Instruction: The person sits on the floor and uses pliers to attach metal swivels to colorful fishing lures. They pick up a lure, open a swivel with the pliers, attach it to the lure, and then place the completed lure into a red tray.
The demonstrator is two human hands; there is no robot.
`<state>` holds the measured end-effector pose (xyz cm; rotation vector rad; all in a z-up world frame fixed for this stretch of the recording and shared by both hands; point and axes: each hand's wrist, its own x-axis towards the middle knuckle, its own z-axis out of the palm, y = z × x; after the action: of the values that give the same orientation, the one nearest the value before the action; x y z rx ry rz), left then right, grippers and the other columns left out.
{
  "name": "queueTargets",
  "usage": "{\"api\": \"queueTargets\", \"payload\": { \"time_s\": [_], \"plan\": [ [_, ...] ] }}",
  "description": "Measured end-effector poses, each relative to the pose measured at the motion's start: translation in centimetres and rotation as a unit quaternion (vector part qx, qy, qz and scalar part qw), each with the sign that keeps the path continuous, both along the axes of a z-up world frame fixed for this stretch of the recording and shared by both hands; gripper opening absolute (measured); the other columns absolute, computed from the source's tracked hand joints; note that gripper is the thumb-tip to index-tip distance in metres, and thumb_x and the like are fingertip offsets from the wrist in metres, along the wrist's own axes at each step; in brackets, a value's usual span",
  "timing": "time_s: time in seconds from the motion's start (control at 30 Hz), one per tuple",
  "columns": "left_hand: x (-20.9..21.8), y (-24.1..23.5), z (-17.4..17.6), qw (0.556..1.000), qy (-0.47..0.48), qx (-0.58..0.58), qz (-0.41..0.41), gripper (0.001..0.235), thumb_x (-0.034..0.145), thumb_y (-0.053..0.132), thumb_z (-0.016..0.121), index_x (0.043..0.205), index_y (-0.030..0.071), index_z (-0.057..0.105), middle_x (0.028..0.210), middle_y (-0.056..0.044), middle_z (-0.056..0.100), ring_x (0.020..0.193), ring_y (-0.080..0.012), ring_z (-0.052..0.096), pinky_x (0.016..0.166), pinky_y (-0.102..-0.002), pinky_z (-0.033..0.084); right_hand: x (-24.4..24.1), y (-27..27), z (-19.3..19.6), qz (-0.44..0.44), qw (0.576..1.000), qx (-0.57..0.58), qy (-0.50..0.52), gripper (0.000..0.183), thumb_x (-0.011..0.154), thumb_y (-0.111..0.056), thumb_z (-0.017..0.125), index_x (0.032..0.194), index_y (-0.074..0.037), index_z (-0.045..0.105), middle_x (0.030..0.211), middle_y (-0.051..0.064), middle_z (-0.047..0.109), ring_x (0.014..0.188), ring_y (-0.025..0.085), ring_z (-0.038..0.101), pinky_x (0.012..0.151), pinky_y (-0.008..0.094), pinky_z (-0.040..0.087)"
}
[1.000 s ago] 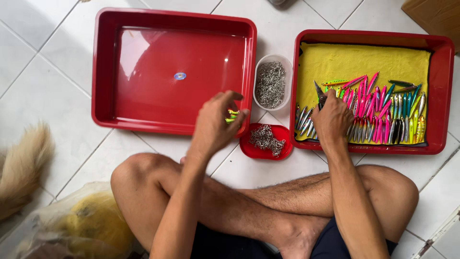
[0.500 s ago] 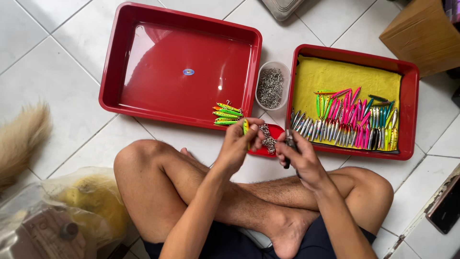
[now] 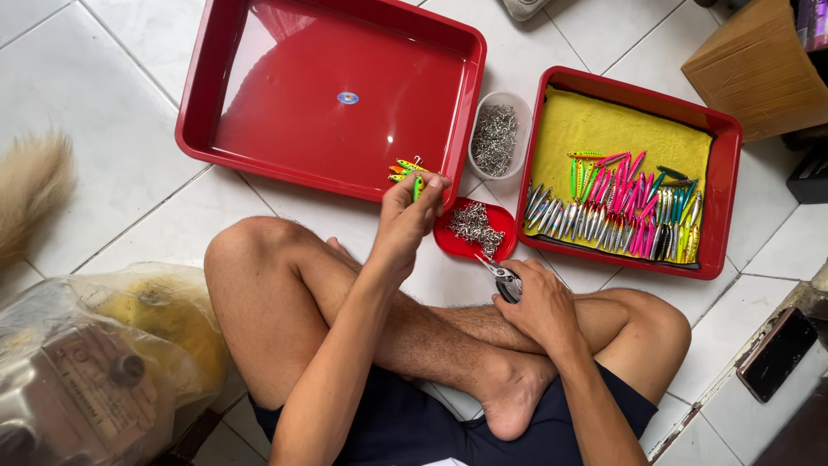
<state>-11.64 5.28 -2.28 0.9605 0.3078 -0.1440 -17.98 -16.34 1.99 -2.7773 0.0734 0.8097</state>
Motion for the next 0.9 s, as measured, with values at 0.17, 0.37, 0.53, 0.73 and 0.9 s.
{"api": "queueTargets", "payload": {
  "time_s": [0.17,0.37,0.53,0.73,0.9],
  "plan": [
    [-0.2,-1.4,-0.9,1.000,-0.010,0.012,-0.025,0.014,0.101,0.022,0.066,0.103,0.009,0.071,0.064,0.000,0.055,0.055,-0.0030,0.044,0.052,-0.017,0.032,0.1,0.8,-1.0,0.011,1.000,-0.001,-0.018,0.050,0.079,-0.036,0.076,0.127,-0.025,0.070,0.107,0.007,0.073,0.105,0.031,0.073,0.091,0.048,0.059],
    [-0.2,-1.2,0.0,0.998,-0.023,0.050,-0.039,0.014,0.101,0.021,0.066,0.101,0.009,0.071,0.067,-0.001,0.056,0.067,-0.0061,0.049,0.062,-0.021,0.035,0.9,2.0,-1.7,-0.021,1.000,-0.008,-0.002,0.049,0.080,-0.034,0.074,0.127,-0.021,0.070,0.109,0.013,0.073,0.108,0.038,0.072,0.095,0.055,0.056],
    [-0.1,-1.4,-0.4,0.996,-0.038,0.075,-0.037,0.014,0.100,0.022,0.067,0.099,0.009,0.071,0.067,-0.001,0.055,0.069,-0.0081,0.051,0.063,-0.022,0.038,0.4,2.0,-2.2,-0.030,0.999,-0.018,-0.012,0.047,0.081,-0.035,0.073,0.126,-0.020,0.070,0.109,0.013,0.072,0.108,0.038,0.072,0.093,0.056,0.056],
    [0.0,-2.2,0.1,0.994,-0.047,0.092,-0.034,0.014,0.100,0.023,0.067,0.096,0.010,0.071,0.063,0.000,0.053,0.067,-0.0077,0.045,0.062,-0.024,0.035,0.5,2.6,-2.4,-0.028,0.998,-0.023,-0.045,0.047,0.081,-0.029,0.074,0.127,-0.017,0.072,0.106,0.017,0.072,0.106,0.040,0.072,0.093,0.056,0.056],
    [-0.6,-2.7,0.6,0.992,-0.051,0.108,-0.030,0.014,0.099,0.022,0.068,0.096,0.009,0.069,0.063,-0.001,0.053,0.066,-0.0086,0.045,0.062,-0.024,0.035,0.3,2.7,0.8,-0.068,0.996,0.028,-0.058,0.045,0.079,-0.029,0.076,0.122,-0.018,0.075,0.107,0.018,0.076,0.107,0.043,0.072,0.093,0.057,0.056]
  ]
}}
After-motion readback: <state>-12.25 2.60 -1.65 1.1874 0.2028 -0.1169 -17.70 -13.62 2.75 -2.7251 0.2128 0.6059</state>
